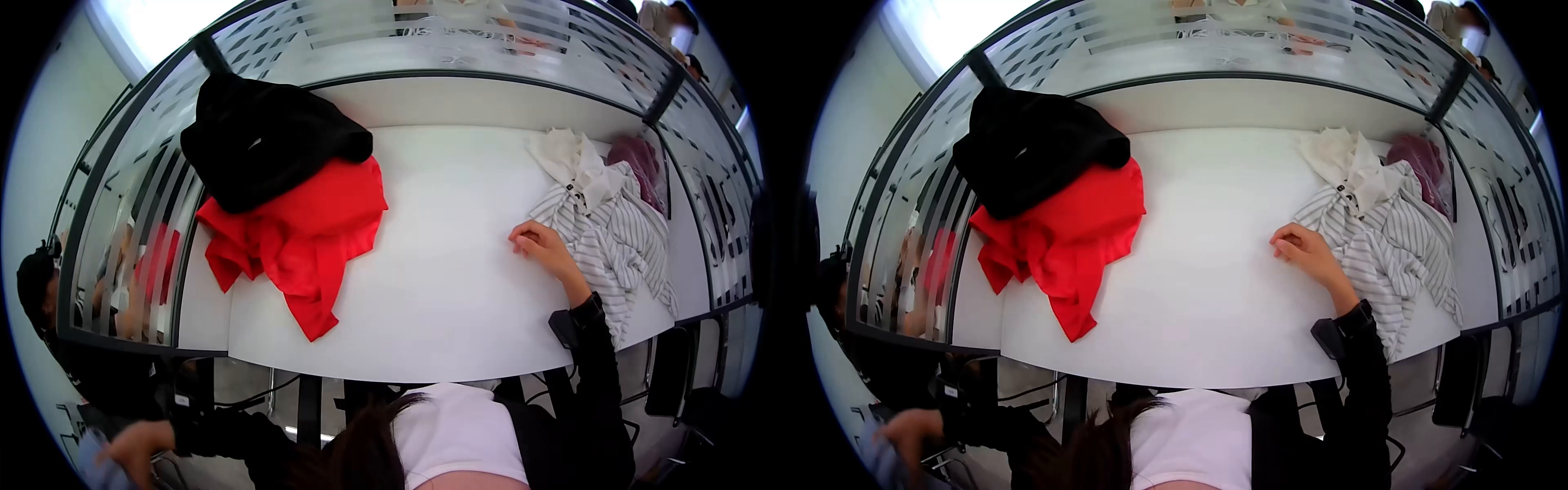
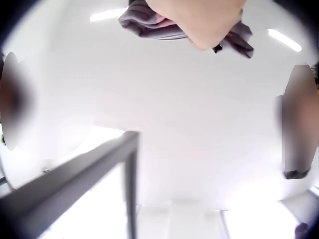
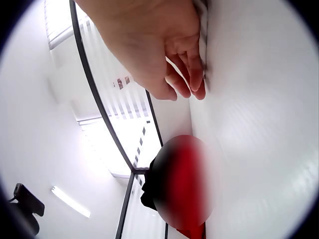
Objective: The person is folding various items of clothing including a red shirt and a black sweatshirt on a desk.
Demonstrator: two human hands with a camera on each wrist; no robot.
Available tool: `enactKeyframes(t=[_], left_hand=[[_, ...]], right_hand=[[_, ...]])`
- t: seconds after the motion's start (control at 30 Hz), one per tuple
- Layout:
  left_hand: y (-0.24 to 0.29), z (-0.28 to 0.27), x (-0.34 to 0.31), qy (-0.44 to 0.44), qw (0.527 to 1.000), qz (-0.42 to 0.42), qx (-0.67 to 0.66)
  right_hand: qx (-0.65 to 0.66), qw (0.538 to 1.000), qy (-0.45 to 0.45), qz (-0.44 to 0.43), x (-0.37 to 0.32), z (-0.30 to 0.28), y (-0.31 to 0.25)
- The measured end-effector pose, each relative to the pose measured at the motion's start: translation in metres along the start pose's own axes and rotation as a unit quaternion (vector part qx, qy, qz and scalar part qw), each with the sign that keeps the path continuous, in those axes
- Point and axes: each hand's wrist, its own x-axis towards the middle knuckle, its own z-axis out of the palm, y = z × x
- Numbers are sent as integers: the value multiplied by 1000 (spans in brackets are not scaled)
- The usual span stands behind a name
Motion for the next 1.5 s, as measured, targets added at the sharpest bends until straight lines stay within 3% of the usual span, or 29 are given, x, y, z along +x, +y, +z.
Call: enactKeyframes(t=[0.07,0.1,0.17,0.27,0.33,0.4,0.47,0.5,0.53,0.6,0.63,0.67,0.73,0.77,0.8,0.83,0.87,0.9,0.93,1.0,1.03,1.07,1.1,1.2,1.23,1.33,1.4,1.47,1.5], left_hand=[[-2,10,-27,-99,990,31,-98],[6,14,-42,-188,960,4,-208],[22,20,-82,-368,850,-89,-365],[41,22,-145,-601,650,-175,-431],[49,25,-177,-691,529,-206,-447],[49,30,-198,-729,459,-227,-454],[40,34,-203,-702,499,-221,-457],[32,39,-200,-657,592,-190,-426],[31,42,-171,-551,773,-117,-292],[42,22,-105,-381,850,-264,-252],[38,26,-99,-263,849,-340,-308],[64,3,-44,-224,873,-319,-293],[86,-12,-13,-140,818,-307,-465],[101,-25,-4,-180,754,-302,-556],[122,-43,4,-217,678,-292,-639],[156,-82,29,-339,608,-319,-644],[177,-99,13,-442,454,-288,-718],[211,-108,34,-475,483,-53,-734],[239,-127,57,-525,428,7,-735],[287,-147,15,-624,428,128,-641],[308,-153,-14,-663,394,112,-627],[329,-158,-42,-699,413,134,-568],[340,-164,-42,-704,465,163,-512],[361,-162,-62,-687,426,100,-580],[358,-162,-48,-639,434,59,-632],[341,-164,4,-606,247,-61,-753],[311,-191,71,-522,187,-74,-829],[283,-224,101,-451,113,55,-884],[272,-244,106,-389,22,93,-916]], right_hand=[[-15,1000,-6,1,5,-1,4],[-16,1000,-13,-1,4,-1,2],[-21,999,-27,6,2,-4,-2],[-26,999,-32,22,0,-4,-6],[-43,998,-24,25,-4,-3,-7],[-31,999,-27,23,-4,-1,-12],[-21,999,-30,26,-2,-4,-6],[-23,999,-29,25,-1,-4,-6],[-23,999,-27,25,-1,-3,-6],[-25,999,-26,25,-2,-3,-5],[-25,999,-26,24,-2,-3,-6],[-26,999,-27,23,-2,-3,-6],[-32,999,-26,25,-3,-2,-9],[-30,999,-24,30,-3,-2,-8],[-28,999,-20,35,-2,-2,-6],[-27,999,-21,30,-3,-1,-4],[-28,999,-21,24,-3,-2,-2],[-29,999,-21,18,-4,-2,0],[-35,999,-20,17,-5,-2,-1],[-45,999,-18,13,-7,-1,-1],[-42,999,-19,13,-8,-1,-1],[-51,999,-17,6,-9,-1,-2],[-59,998,-16,-1,-10,1,-3],[-75,997,-9,3,-10,4,-8],[-75,997,-8,4,-11,6,-11],[-42,997,-68,14,-8,8,-11],[31,990,-135,17,-8,14,-14],[144,963,-227,-22,-10,20,-4],[201,948,-245,-42,-14,28,1]])
